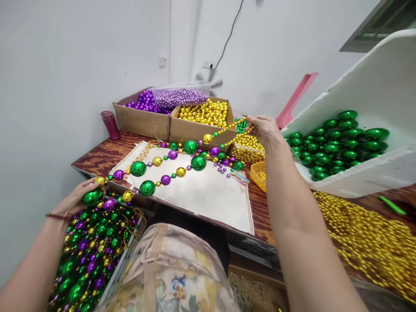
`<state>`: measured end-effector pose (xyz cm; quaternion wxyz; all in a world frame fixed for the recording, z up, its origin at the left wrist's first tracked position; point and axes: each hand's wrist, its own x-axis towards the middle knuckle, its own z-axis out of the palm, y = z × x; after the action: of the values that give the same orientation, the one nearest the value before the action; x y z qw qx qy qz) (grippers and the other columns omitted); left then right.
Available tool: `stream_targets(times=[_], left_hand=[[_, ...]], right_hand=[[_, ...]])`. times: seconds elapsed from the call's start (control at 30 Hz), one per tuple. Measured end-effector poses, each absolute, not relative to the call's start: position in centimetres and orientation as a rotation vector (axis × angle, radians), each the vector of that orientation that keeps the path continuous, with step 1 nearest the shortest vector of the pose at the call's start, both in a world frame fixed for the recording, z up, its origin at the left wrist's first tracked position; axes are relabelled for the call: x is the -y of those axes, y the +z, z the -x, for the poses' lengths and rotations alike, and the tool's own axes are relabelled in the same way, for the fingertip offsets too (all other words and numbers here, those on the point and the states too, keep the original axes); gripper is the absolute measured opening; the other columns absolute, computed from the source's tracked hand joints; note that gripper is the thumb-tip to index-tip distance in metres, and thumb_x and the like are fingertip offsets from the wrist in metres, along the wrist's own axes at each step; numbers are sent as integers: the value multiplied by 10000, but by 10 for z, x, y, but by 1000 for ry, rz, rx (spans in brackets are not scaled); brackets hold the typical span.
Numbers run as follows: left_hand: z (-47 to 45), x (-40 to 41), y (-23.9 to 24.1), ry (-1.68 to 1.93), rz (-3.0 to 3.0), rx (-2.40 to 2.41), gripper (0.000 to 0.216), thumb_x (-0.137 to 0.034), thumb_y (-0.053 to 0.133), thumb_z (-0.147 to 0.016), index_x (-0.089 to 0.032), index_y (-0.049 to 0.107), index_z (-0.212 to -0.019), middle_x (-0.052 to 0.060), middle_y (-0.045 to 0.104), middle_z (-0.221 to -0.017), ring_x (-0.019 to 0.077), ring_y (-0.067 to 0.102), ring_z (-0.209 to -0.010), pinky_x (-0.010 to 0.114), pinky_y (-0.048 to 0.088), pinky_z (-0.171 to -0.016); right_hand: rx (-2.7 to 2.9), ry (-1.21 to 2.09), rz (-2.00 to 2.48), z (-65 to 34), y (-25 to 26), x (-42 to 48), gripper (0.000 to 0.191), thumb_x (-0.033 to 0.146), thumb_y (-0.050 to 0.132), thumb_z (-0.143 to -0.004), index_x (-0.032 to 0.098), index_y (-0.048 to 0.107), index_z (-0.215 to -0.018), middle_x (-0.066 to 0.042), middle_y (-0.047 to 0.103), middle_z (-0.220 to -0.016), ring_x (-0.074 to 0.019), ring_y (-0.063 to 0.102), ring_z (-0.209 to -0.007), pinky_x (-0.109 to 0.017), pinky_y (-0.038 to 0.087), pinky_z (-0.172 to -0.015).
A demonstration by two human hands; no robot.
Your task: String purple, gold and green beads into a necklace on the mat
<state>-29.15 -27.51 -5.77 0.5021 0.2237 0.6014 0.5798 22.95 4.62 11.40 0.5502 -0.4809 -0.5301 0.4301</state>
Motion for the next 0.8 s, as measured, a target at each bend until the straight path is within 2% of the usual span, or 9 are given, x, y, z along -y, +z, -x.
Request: stream_targets(times=[0.17,0.33,0.43,0.53,0.8], left_hand=[[303,283,-57,1390,-527,-1549,529,-412,903,-528,-157,698,-943,36,718,-698,170,661,-553,240,561,-481],[309,295,-62,1429,-342,-1690,331,-309,844,-622,-116,681,-837,45,709,-652,158,642,-512,238,555,-475],[314,307,-67,1469,-278,-1723,229,-272,775,-728,-118,689,-872,33,712,-676,139,646,-540,220,561,-517],[323,319,-74,1503,-227,-1759,212,-282,731,-793,-117,699,-921,38,725,-734,132,658,-583,216,568,-561],[356,358,-89,1513,-152,-1868,221,-282,755,-761,-111,689,-886,67,720,-762,146,646,-591,246,561,-557]], right_hand=[[1150,1136,1048,-220,74,-51,104,94,692,-815,129,610,-760,27,645,-608,-78,580,-432,-170,449,-430],[1145,1249,1010,-199,48,-44,148,35,621,-838,135,608,-729,14,643,-607,-84,563,-445,-197,491,-465],[1167,1326,1007,-182,36,-37,208,-10,577,-854,133,611,-706,15,616,-566,-82,521,-429,-223,505,-492],[1176,1388,1002,-168,23,-34,247,-49,559,-837,127,612,-672,0,613,-546,-80,501,-410,-213,469,-450],[1243,1493,1051,-128,3,-22,211,-46,604,-736,123,657,-622,-33,629,-544,-100,522,-377,-210,438,-374]])
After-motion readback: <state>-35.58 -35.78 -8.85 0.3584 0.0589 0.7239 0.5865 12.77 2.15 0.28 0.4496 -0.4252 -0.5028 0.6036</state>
